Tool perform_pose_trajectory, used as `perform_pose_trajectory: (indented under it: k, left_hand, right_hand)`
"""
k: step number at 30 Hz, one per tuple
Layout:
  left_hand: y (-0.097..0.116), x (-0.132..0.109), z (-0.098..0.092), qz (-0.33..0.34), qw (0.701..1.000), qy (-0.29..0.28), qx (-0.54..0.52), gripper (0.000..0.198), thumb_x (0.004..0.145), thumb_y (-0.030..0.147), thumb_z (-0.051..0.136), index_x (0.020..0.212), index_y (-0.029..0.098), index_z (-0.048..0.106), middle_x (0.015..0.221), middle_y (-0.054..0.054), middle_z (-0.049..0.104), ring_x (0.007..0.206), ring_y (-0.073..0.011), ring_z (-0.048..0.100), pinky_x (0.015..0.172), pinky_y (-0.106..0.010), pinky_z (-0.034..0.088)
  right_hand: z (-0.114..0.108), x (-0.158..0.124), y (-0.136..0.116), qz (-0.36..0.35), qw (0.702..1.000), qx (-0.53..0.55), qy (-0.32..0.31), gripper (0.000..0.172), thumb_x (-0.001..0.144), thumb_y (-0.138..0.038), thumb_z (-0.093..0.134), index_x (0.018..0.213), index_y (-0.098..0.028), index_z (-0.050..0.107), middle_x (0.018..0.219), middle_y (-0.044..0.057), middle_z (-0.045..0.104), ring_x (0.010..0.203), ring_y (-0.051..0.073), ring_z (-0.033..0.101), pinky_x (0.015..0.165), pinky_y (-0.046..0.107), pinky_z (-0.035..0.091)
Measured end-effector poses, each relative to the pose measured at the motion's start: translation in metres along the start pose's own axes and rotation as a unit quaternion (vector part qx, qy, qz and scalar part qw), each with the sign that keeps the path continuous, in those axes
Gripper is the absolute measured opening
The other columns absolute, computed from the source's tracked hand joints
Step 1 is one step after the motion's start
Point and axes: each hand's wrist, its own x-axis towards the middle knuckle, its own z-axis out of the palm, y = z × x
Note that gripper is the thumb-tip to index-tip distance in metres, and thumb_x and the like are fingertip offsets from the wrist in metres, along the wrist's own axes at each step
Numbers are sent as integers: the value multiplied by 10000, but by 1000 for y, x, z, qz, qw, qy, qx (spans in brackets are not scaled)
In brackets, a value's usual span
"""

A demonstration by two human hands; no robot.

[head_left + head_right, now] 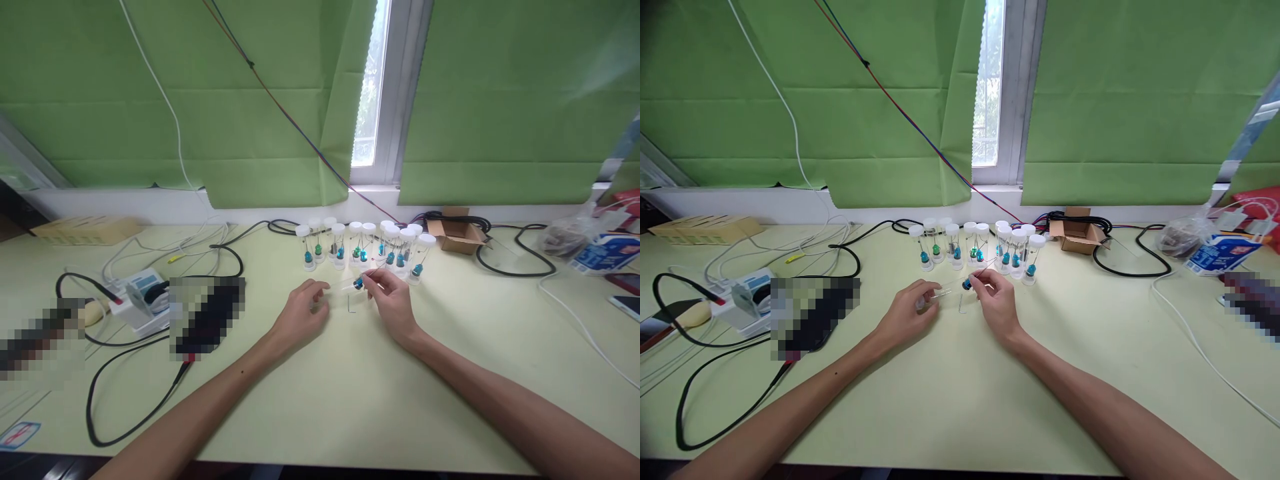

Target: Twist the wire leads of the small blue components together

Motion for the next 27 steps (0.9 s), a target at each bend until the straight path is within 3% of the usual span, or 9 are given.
perform_pose_trajectory:
  k: [14, 21, 27]
  left_hand:
    - [-1, -1, 4, -16, 1000, 21, -16, 278, 783, 190, 535, 1048, 184, 619, 899, -36, 619, 802, -167, 583, 748, -300, 486]
    - [0, -2, 4, -20, 999, 24, -21, 275, 781, 189, 535, 1042, 185, 620, 898, -34, 621, 802, -166, 583, 739, -294, 489]
    - [0, -3, 5, -23, 999, 34, -24, 276, 782, 197, 537, 1044, 186, 624, 911, -36, 625, 811, -167, 586, 754, -297, 490]
  right_hand:
    - [2, 0, -3, 19, 999, 30, -23, 149, 812, -322, 678, 836, -184, 728, 770, 37, 666, 651, 134, 529, 648, 298, 463]
    - [1, 1, 0, 53, 998, 14, -14, 236, 795, -417, 676, 792, -190, 737, 849, 46, 638, 618, 118, 485, 567, 277, 412]
    - [1, 0, -6, 72, 997, -6, -24, 307, 815, -476, 630, 855, -190, 734, 702, 9, 577, 551, 106, 442, 545, 273, 385]
